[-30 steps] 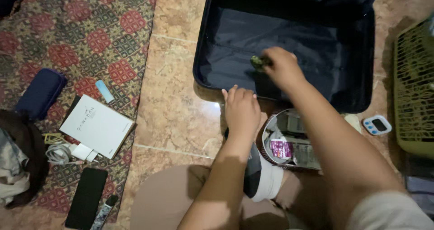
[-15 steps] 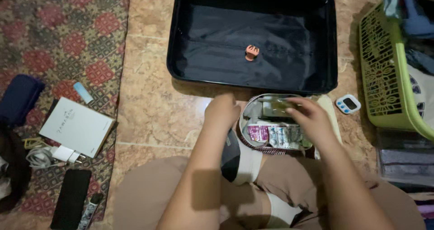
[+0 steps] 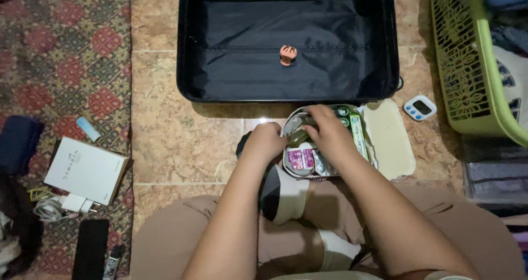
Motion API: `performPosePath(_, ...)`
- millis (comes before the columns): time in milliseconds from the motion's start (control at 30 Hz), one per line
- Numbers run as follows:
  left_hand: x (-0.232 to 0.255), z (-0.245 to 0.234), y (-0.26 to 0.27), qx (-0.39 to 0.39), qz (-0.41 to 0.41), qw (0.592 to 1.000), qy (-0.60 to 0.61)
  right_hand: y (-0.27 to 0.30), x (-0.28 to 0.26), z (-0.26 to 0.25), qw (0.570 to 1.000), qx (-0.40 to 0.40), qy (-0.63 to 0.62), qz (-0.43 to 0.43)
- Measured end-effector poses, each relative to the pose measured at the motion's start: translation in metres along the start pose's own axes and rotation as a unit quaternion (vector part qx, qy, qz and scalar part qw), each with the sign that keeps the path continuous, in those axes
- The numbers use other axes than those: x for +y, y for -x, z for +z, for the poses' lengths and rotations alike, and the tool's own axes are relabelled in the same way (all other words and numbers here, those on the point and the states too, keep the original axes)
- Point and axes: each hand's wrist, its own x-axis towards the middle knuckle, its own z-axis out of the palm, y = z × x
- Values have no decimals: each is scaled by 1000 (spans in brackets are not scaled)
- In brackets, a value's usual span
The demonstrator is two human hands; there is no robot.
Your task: The person organizes and packs various small items, including socks, a phone, cables, and medication packets, into a small travel pouch and an open suitcase.
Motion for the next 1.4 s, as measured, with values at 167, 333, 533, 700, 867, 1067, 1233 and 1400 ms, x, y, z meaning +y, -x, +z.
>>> performPosePath(167, -3, 2, 1, 8, 40, 999, 17, -4, -39, -27, 936, -159, 136, 285)
performPosePath(333, -13, 11, -5, 28, 86, 996, -24, 11, -38, -10, 989, -76, 23, 128)
performPosePath(533, -9, 10, -1, 33, 96, 994, -44, 13, -8, 9, 999, -25, 0, 45)
performPosePath(700, 1, 7, 3, 40, 90, 995, -34, 11, -1, 10, 997, -38, 64, 14)
performPosePath(867, 9, 1, 10, 45, 78, 995, -30, 12, -2, 19, 988, -59, 144, -4)
performPosePath(1067, 20, 10, 15, 67, 91, 992, -65, 14, 5, 29, 977, -76, 197, 8)
performPosePath(1233, 22, 11, 17, 132, 71, 987, -64, 10, 1, 22, 980, -75, 180, 24)
performPosePath(1400, 12, 14, 9, 132, 36, 988, 66, 11, -13, 18, 991, -16, 135, -20)
